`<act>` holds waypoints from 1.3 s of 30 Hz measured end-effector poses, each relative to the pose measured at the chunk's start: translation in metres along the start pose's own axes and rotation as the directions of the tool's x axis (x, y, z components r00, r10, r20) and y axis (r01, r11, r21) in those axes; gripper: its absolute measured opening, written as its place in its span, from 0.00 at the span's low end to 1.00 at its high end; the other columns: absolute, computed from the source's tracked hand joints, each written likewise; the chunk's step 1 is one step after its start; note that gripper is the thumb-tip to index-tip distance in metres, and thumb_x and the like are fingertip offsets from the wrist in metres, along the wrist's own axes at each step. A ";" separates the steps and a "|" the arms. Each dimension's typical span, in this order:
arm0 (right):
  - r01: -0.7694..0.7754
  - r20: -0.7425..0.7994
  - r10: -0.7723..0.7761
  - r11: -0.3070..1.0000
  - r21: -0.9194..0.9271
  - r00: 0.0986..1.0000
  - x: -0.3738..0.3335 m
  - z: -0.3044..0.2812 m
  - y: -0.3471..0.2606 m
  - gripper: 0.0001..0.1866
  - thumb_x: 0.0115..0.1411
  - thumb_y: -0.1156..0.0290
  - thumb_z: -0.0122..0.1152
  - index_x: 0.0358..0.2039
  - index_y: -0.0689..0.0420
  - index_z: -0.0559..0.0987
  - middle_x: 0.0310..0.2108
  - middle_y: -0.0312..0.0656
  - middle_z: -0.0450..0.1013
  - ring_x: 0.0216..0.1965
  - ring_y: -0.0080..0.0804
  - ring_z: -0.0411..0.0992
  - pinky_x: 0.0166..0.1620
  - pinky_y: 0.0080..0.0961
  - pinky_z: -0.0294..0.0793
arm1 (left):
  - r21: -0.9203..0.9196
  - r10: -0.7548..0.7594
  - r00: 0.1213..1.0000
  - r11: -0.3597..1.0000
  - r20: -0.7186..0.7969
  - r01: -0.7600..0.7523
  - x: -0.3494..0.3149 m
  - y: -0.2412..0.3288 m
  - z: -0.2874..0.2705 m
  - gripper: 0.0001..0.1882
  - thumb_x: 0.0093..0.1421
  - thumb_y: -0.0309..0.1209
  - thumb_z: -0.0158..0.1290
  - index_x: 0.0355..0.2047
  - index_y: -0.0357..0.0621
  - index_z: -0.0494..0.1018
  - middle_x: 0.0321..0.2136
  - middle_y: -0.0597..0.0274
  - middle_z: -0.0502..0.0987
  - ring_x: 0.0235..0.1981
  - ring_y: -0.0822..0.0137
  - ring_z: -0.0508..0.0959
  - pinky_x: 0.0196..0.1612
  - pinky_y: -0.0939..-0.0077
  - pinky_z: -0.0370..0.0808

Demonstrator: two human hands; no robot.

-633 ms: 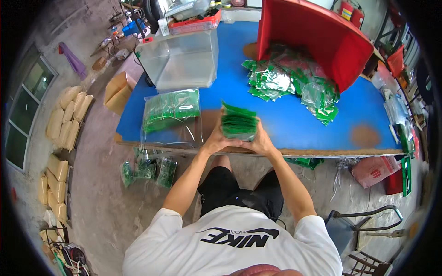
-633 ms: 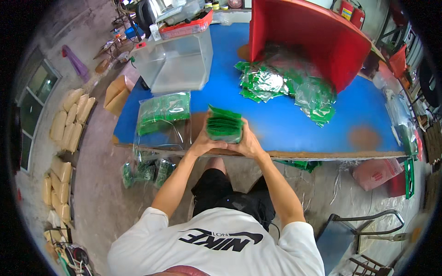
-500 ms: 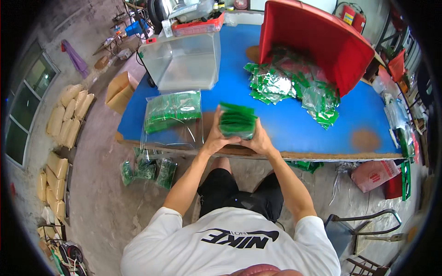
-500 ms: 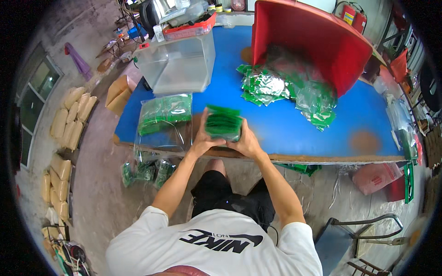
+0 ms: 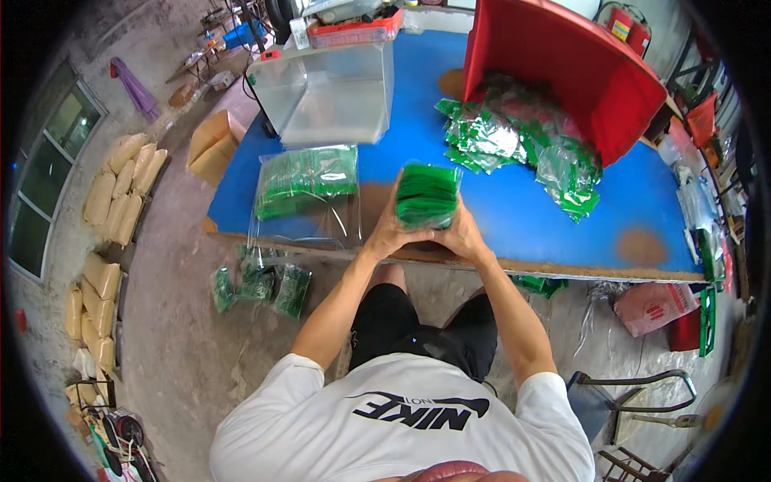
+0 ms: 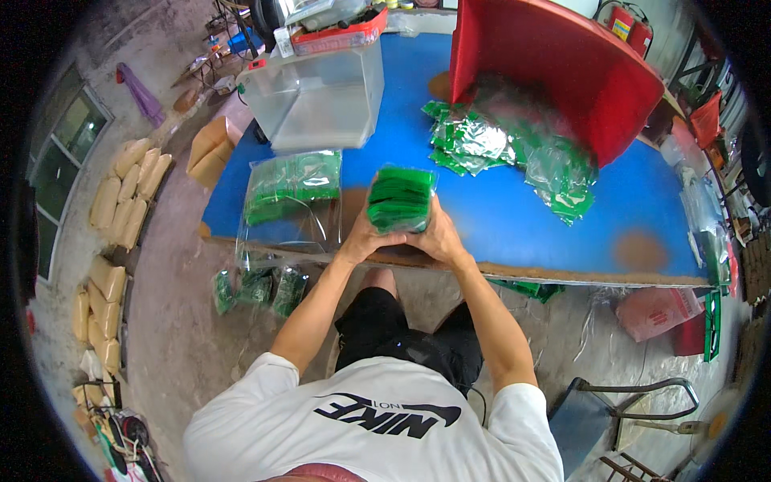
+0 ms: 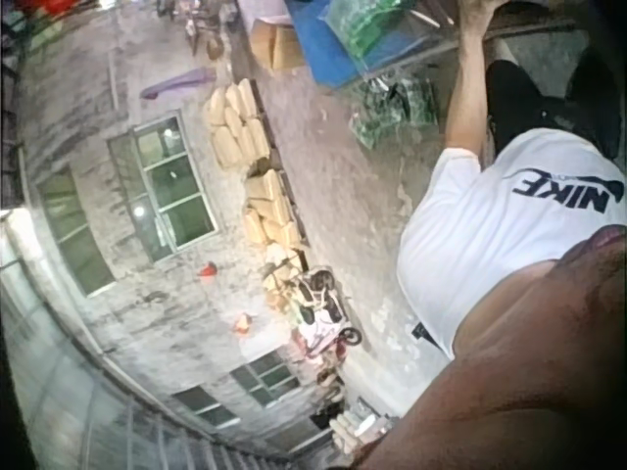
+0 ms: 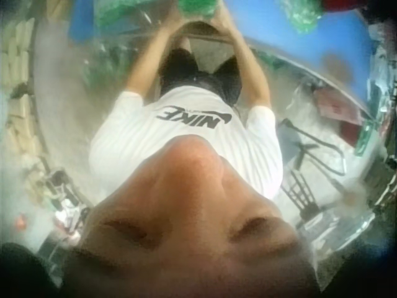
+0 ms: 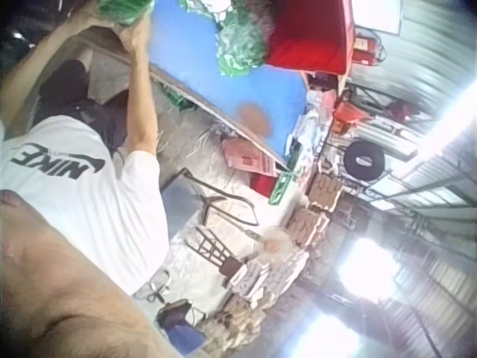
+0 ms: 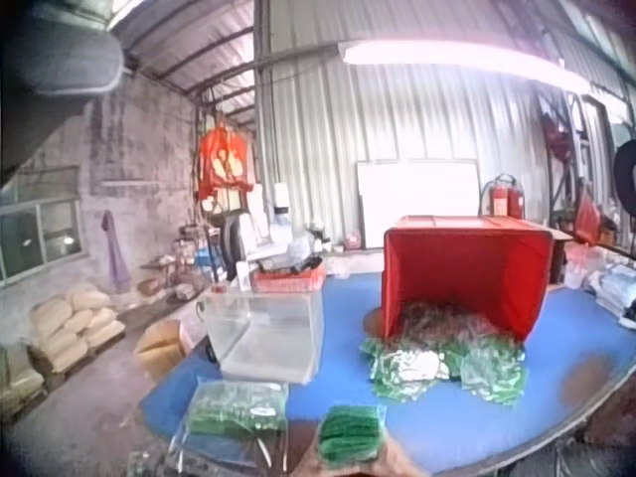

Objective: The recorder is organizing and packing green-and-silver packets into a larger clear plastic bag.

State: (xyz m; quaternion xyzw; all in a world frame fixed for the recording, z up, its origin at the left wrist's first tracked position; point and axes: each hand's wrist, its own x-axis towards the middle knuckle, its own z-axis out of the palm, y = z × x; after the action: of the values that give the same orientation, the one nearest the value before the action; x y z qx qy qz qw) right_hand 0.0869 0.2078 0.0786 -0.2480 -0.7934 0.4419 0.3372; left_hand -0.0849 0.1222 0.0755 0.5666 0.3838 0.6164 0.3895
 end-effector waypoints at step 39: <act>-0.474 0.668 0.181 -0.574 0.668 0.722 -0.107 0.053 -0.045 0.37 0.60 0.49 0.65 0.60 0.63 0.69 0.54 0.53 0.72 0.54 0.47 0.73 0.57 0.42 0.74 | -0.237 -0.290 0.932 0.911 0.217 0.338 -0.079 0.011 -0.014 0.38 0.67 0.47 0.50 0.70 0.45 0.51 0.65 0.48 0.63 0.64 0.56 0.67 0.65 0.57 0.67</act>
State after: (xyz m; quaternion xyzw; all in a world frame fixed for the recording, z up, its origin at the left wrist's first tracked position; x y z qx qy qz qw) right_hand 0.1118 0.0838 0.0640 -0.0862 0.0583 0.9871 0.1220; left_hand -0.0948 0.0451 0.0535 0.4911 0.3461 0.5393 0.5900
